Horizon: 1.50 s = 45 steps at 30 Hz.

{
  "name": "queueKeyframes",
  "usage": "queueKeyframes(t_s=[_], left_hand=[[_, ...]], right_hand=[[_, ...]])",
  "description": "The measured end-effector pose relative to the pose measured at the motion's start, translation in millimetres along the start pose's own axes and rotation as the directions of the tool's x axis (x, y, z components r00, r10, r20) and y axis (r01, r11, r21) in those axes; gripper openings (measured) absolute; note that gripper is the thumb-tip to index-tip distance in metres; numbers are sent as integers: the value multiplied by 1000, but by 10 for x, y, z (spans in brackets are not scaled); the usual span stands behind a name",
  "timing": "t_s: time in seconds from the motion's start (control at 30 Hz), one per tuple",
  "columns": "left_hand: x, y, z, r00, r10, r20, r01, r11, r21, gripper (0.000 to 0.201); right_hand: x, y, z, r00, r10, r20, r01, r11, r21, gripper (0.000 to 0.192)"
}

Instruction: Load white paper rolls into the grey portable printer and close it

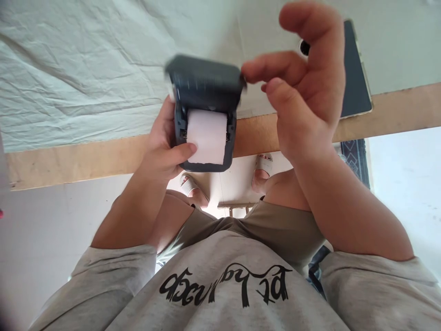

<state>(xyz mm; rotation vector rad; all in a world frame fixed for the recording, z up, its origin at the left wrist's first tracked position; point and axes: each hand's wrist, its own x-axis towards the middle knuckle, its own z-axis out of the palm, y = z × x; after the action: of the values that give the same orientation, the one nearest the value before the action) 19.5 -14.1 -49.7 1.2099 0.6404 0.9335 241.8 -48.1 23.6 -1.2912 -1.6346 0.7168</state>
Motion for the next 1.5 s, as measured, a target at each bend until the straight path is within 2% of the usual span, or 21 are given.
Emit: queueKeyframes(t_s=[0.07,0.1,0.17,0.27,0.37,0.47,0.67,0.8,0.9,1.03,1.1,1.27,1.37,1.5], left_hand=[[-2,-29,-14,1000,25,12,-25,1000,1,102],[-8,-25,-11,999,35,19,-35,999,-7,102],[-27,24,24,999,38,23,-37,999,-39,96],[-65,159,119,1000,-7,-19,6,997,-77,75],[-90,270,193,995,-61,-75,55,996,-74,56],[-103,322,212,988,-131,-84,124,988,-91,52],[-102,347,211,980,-179,-85,168,978,-126,52],[-43,351,211,980,-186,-65,162,950,-265,34],[-1,348,203,977,-198,-77,159,923,-350,26],[8,355,200,973,-214,-90,168,916,-364,21],[0,361,199,970,-225,-89,178,915,-362,20],[-5,340,158,966,-235,-106,191,929,-317,23],[7,321,127,964,-236,-124,190,934,-302,26],[17,331,136,968,-235,-87,196,927,-319,24]], right_hand=[[6,51,23,994,-3,-109,17,992,128,38],[5,76,43,995,14,-95,2,986,165,32],[-5,118,96,998,41,56,-51,983,179,32],[-25,148,187,964,4,264,-44,989,144,57],[-30,143,244,952,-26,306,-8,994,110,65],[-19,137,249,945,4,327,-41,994,105,66],[3,185,222,944,14,329,-32,998,49,68],[8,223,220,954,-2,299,7,1000,-18,68],[3,228,203,968,-34,247,30,999,21,58],[-15,227,154,983,-44,176,29,996,87,44],[-24,226,141,982,-39,186,21,995,98,48],[-35,213,172,953,-28,300,12,998,57,64],[-35,204,198,958,-33,285,26,999,29,72],[-35,188,188,964,-14,265,2,999,49,70]])
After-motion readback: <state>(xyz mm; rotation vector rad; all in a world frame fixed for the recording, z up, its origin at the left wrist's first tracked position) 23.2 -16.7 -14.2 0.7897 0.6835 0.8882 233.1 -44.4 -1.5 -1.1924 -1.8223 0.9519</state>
